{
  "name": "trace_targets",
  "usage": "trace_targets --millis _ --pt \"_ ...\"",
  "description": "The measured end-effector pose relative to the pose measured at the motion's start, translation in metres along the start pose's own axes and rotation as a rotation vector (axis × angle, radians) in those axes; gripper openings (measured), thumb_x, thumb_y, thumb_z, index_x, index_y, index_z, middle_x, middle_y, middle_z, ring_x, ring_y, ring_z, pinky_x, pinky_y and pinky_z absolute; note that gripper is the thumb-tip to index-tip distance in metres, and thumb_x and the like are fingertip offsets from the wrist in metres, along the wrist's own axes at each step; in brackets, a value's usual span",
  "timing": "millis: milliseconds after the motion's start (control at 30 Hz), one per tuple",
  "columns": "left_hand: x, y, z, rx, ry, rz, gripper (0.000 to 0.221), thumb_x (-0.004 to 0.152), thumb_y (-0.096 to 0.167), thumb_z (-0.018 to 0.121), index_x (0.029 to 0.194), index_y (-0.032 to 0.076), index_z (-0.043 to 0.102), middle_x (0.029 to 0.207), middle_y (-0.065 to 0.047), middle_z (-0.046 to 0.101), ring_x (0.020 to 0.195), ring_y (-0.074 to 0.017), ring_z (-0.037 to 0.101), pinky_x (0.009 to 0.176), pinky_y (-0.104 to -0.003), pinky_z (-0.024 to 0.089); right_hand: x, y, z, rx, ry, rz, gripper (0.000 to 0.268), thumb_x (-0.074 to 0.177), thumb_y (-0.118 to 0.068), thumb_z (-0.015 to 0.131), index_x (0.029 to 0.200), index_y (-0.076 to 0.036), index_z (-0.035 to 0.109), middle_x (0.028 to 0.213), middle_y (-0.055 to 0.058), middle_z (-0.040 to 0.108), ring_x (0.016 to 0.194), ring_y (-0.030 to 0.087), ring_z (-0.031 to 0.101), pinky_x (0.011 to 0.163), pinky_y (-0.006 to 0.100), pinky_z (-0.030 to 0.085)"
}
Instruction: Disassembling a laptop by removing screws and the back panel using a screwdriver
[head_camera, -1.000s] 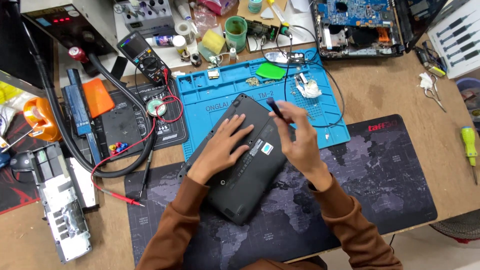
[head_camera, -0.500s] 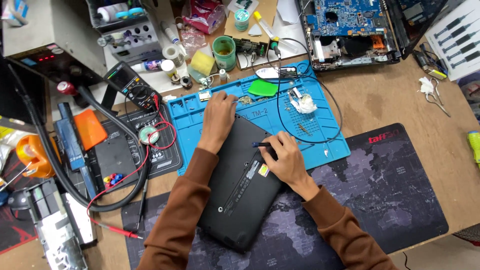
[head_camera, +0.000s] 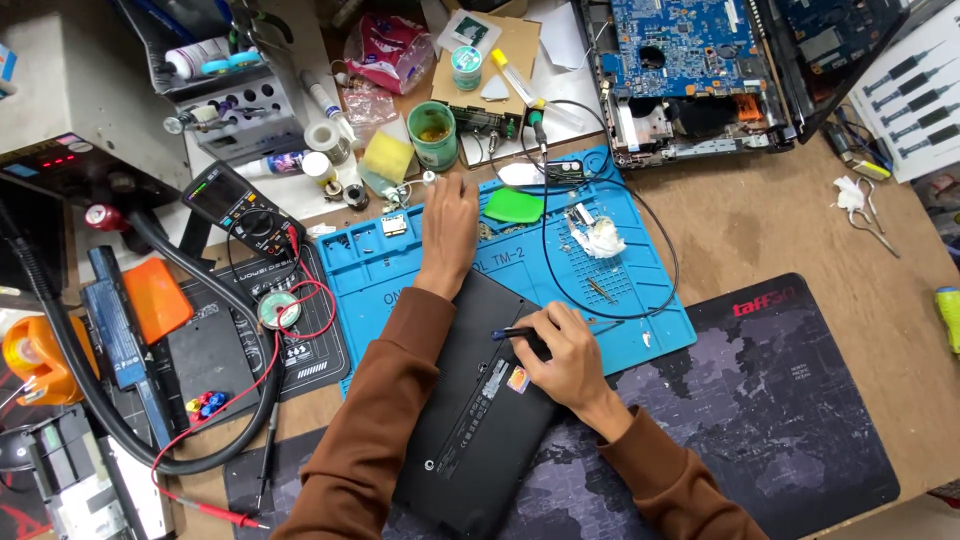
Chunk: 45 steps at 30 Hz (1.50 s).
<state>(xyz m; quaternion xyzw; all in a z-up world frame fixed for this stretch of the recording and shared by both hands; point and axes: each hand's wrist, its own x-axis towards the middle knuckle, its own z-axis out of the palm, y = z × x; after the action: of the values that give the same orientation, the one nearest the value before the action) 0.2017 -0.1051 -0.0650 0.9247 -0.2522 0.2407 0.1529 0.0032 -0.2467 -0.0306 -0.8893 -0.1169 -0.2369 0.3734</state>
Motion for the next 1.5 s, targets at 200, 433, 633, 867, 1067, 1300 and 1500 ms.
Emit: trace_targets --millis 200,433,633,867,1067,1300,1500 --pt "-0.003 0.005 0.005 0.083 -0.022 -0.02 0.015 0.092 -0.01 0.063 0.085 0.002 0.059 0.089 -0.008 0.042 0.067 -0.0169 0.034 0.064 -0.036 0.026 0.0 0.0 -0.001 0.011 0.023 -0.021 0.007 0.085 -0.014 0.074 0.089 -0.016 0.069 0.07 0.001 0.045 0.063 0.026 0.054 0.061 0.035 0.043" --pt "0.002 0.003 0.005 0.073 -0.09 -0.018 0.012 0.092 -0.011 0.064 0.09 0.001 0.062 0.095 -0.012 0.052 0.067 -0.0213 0.044 0.066 -0.036 0.031 0.003 -0.004 -0.004 0.034 0.035 -0.027 0.005 0.086 -0.011 0.073 0.088 -0.014 0.069 0.07 0.002 0.045 0.06 0.026 0.054 0.059 0.035 0.042" --pt "-0.002 0.003 0.013 0.163 -0.026 0.049 0.015 0.088 -0.009 0.065 0.089 0.005 0.06 0.089 -0.007 0.051 0.064 -0.0201 0.045 0.067 -0.035 0.03 0.0 -0.003 -0.003 0.039 0.048 -0.022 0.007 0.085 -0.013 0.075 0.09 -0.015 0.069 0.07 0.002 0.048 0.063 0.027 0.058 0.061 0.036 0.045" --pt "-0.014 0.021 -0.045 -0.19 -0.001 -0.064 0.013 0.088 -0.004 0.064 0.087 0.007 0.057 0.088 -0.009 0.056 0.073 -0.0242 0.056 0.072 -0.036 0.039 0.0 -0.001 -0.004 0.069 0.065 -0.032 0.019 0.084 -0.012 0.077 0.103 -0.014 0.071 0.076 0.003 0.057 0.068 0.024 0.062 0.066 0.034 0.048" --pt "-0.087 0.043 -0.101 -0.816 -0.049 -0.323 0.013 0.093 -0.003 0.065 0.091 0.008 0.058 0.082 -0.011 0.064 0.075 -0.0272 0.068 0.07 -0.034 0.051 -0.004 0.0 -0.003 0.076 0.086 -0.064 0.03 0.09 -0.026 0.081 0.111 -0.01 0.067 0.083 0.006 0.062 0.075 0.025 0.065 0.072 0.035 0.051" --pt "-0.147 0.063 -0.136 -1.438 -0.039 -0.647 0.014 0.091 -0.001 0.074 0.103 0.001 0.067 0.092 -0.014 0.073 0.083 -0.0184 0.071 0.077 -0.032 0.058 -0.003 -0.01 -0.01 0.094 0.12 -0.157 0.017 0.104 -0.014 0.061 0.119 -0.01 0.068 0.096 0.002 0.065 0.083 0.022 0.066 0.08 0.033 0.051" --pt "-0.148 0.058 -0.119 -1.625 0.051 -0.669 0.026 0.087 0.001 0.077 0.11 0.003 0.065 0.094 -0.011 0.069 0.086 -0.0181 0.071 0.08 -0.028 0.058 0.008 -0.052 -0.037 0.295 0.193 -0.094 0.025 0.099 0.006 0.063 0.123 0.0 0.069 0.102 0.011 0.067 0.093 0.027 0.069 0.085 0.038 0.055"
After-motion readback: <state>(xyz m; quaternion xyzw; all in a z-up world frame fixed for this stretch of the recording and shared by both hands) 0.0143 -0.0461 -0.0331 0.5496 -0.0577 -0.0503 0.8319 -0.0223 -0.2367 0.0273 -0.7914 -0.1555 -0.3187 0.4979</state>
